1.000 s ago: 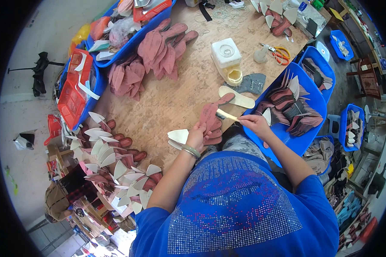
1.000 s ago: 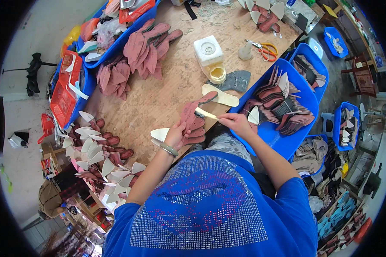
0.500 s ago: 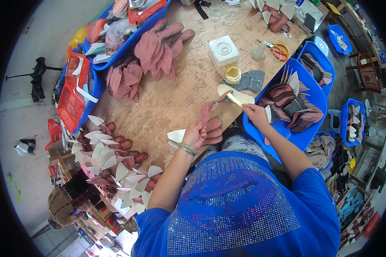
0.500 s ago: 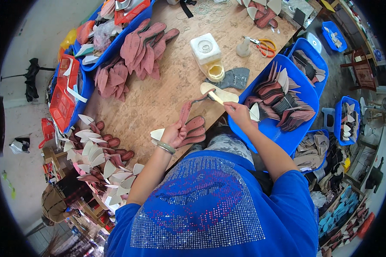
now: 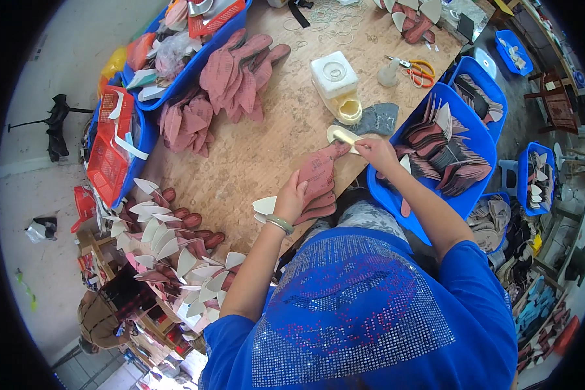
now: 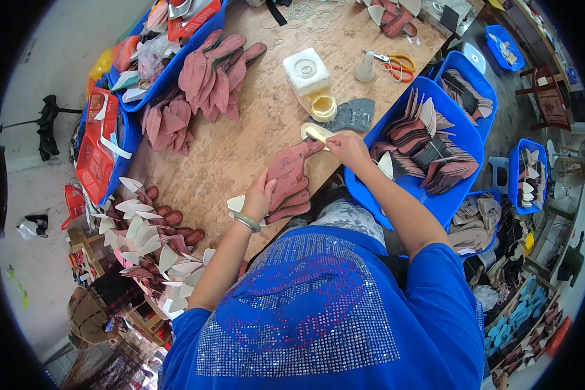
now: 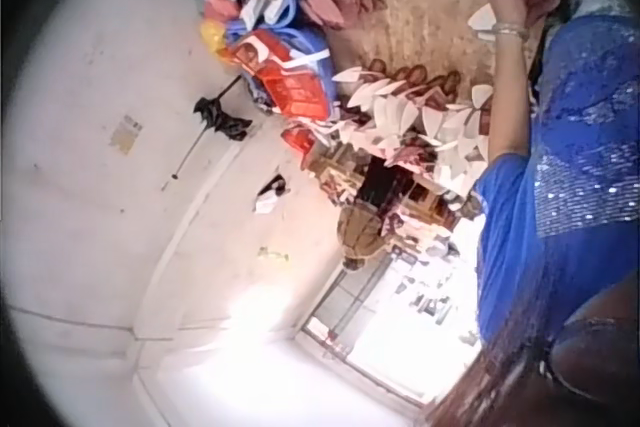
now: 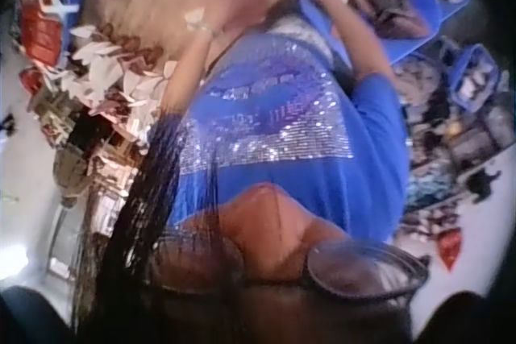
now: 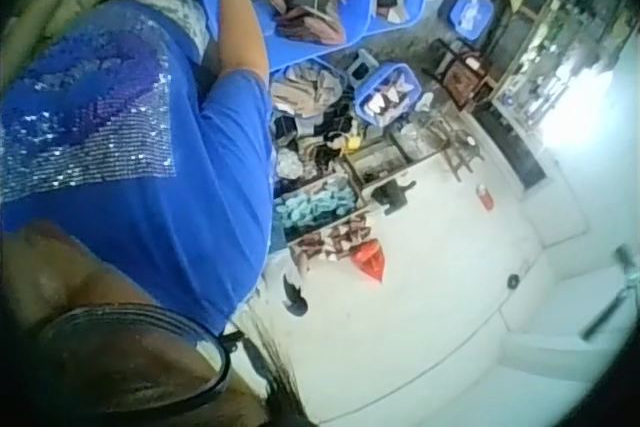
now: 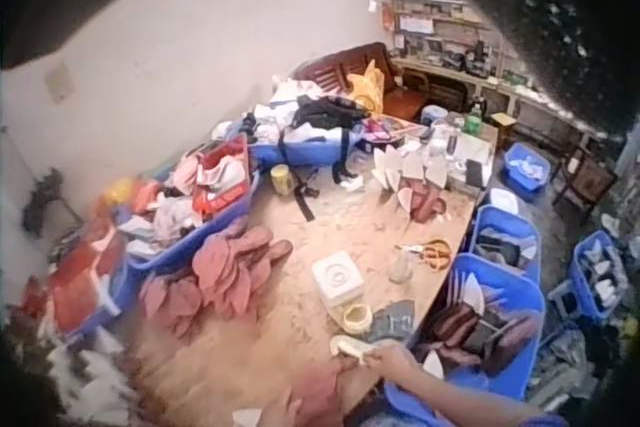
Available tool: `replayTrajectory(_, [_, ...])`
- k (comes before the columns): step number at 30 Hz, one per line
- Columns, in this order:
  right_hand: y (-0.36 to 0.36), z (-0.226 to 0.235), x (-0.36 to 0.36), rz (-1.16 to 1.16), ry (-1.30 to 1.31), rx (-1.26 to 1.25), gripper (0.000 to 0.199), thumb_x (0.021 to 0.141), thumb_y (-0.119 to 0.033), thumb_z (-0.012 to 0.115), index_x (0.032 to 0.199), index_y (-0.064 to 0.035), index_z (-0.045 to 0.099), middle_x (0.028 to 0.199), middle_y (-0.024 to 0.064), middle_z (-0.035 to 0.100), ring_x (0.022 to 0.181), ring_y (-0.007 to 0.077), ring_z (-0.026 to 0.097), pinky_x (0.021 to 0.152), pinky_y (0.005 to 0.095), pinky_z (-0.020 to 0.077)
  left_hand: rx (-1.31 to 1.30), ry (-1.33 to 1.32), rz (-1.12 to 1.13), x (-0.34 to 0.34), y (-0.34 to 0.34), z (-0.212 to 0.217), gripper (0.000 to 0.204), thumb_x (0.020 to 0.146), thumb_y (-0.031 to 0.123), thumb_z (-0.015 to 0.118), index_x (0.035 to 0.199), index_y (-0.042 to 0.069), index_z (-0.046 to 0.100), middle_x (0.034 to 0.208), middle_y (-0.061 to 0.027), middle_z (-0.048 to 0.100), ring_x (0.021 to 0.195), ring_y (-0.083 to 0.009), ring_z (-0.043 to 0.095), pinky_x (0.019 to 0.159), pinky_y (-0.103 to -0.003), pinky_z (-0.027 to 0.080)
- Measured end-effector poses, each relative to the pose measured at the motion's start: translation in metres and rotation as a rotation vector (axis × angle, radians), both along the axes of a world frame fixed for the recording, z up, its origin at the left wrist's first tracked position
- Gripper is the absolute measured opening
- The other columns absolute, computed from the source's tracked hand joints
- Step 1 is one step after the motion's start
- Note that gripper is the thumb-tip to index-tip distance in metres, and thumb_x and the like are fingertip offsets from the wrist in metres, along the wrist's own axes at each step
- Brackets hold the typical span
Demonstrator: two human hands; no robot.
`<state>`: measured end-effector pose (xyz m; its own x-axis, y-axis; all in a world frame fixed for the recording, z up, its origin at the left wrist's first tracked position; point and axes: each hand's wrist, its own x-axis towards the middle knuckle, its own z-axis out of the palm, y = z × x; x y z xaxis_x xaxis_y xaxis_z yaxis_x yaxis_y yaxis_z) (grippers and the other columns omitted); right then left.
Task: The person applies glue to the edges of white shoe sole pieces using a brush and then presses them onto pink insole pieces. The person handles the items one at a time, dipping the brush into a glue container and applying the adhesive to the sole before joining it with the insole. The finished pairs are placed into a blue bin.
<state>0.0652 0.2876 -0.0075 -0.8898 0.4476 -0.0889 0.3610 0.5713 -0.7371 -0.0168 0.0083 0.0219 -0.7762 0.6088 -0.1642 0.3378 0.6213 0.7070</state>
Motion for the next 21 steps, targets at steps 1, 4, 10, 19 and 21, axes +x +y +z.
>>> replayTrajectory(1, [-0.003,0.012,-0.002,0.042,-0.064,-0.018,0.024,0.081,-0.030,0.063,0.094,-0.0127,0.073,0.078,0.0160,0.067,0.069,0.0318,0.065,0.064,0.0396,0.0512,0.016,-0.040,0.011,0.002,0.001,0.001,0.035,0.094,0.017,0.050,0.125,0.001,0.048,0.090,-0.0150,0.063,0.075,-0.0243,0.060,0.069,-0.033,0.048])
replayTrajectory(4, [-0.011,0.059,0.000,0.136,-0.162,-0.068,0.024,0.080,-0.030,0.064,0.094,-0.0121,0.072,0.078,0.0149,0.067,0.070,0.0290,0.066,0.065,0.0368,0.0515,0.050,-0.201,0.058,0.006,0.011,0.023,0.029,0.093,0.015,0.051,0.118,0.000,0.050,0.089,-0.0182,0.063,0.075,-0.0297,0.061,0.068,-0.035,0.049])
replayTrajectory(10, [-0.048,0.080,0.006,0.293,0.089,-0.070,0.021,0.078,-0.030,0.065,0.091,-0.0148,0.073,0.073,0.0129,0.067,0.065,0.0289,0.065,0.061,0.0370,0.0517,-0.051,-0.215,0.048,0.011,0.011,0.023,0.019,0.093,0.014,0.051,0.106,0.000,0.052,0.084,-0.0161,0.062,0.070,-0.0271,0.060,0.063,-0.036,0.048])
replayTrajectory(19, [0.002,0.024,-0.001,0.104,-0.084,-0.143,0.025,0.079,-0.032,0.065,0.094,-0.0141,0.073,0.073,0.0139,0.067,0.064,0.0273,0.065,0.062,0.0343,0.0509,0.054,-0.282,0.148,0.018,0.005,0.005,0.018,0.094,0.014,0.049,0.107,0.002,0.052,0.080,-0.0080,0.059,0.065,-0.0162,0.056,0.058,-0.029,0.047])
replayTrajectory(21, [0.013,0.001,0.003,0.048,-0.037,-0.097,0.025,0.080,-0.031,0.064,0.093,-0.0120,0.073,0.074,0.0153,0.067,0.066,0.0278,0.066,0.063,0.0360,0.0512,0.051,-0.499,0.239,0.018,0.008,0.006,0.017,0.095,0.015,0.048,0.108,0.003,0.051,0.080,-0.0040,0.057,0.063,-0.0115,0.053,0.055,-0.025,0.046])
